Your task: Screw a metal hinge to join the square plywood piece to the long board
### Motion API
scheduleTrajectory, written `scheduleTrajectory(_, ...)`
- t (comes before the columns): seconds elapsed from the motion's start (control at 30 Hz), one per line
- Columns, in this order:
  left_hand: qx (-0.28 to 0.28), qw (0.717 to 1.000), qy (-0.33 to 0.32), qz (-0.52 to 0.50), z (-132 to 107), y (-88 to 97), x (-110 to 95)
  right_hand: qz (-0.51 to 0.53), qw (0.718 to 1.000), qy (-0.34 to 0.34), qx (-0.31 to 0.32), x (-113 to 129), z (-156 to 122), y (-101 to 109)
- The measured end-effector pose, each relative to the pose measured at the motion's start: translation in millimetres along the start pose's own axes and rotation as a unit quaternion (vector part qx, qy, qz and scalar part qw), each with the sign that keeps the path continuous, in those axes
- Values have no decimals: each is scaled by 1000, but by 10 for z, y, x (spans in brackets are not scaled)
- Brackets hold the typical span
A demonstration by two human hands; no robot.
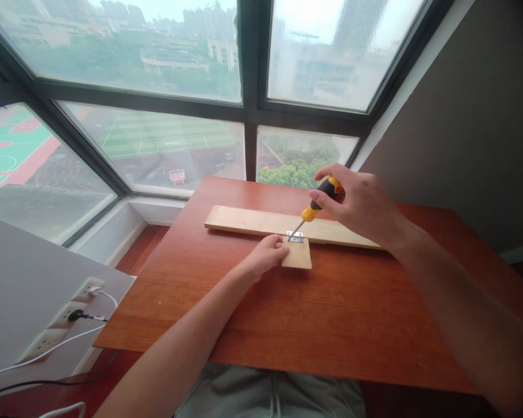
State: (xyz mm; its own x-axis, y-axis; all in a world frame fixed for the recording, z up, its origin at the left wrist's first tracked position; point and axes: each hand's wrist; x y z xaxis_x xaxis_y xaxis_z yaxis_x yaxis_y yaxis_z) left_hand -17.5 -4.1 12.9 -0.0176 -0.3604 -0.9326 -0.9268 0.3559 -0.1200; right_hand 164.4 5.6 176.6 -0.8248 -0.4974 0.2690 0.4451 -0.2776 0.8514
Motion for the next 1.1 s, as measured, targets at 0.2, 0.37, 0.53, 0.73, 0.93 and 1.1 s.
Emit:
scheduleTrajectory(0.2, 1, 1000, -2, 6, -9, -2, -17, -2, 1000, 1, 2, -24, 10, -16)
scheduleTrajectory(0.37, -3, 1000, -2, 4, -5, 2, -4, -8, 1000, -9, 21, -12, 15, -3)
scheduleTrajectory(0.53, -1, 1000, -2, -5, -8, 1, -3, -42, 996, -2, 74, 74, 40, 56)
scheduleTrajectory(0.73, 7, 1000, -9, -8, -2, -2, 4, -148, 988, -21, 41, 181, 77, 50)
scheduleTrajectory(0.93, 10, 1000, -15, -5, 9, -1, 33, 41, 987, 64, 141, 199, 110, 88)
scheduleTrajectory(1.1, 12, 1000, -23, -12, 10, 0, 40, -83, 994, 18, 65, 217, 107, -9)
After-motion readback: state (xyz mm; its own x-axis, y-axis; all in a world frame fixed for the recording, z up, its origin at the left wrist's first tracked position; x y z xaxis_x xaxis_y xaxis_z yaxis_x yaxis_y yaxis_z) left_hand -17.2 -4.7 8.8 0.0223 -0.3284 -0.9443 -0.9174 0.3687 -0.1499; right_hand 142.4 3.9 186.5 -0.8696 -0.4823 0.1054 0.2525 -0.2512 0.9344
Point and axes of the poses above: each hand's wrist, its own z-axis towards the middle knuckle, its own y-axis out of the back of the hand, x = y × z, and after that the axes turned 3 degrees about z, right-handed
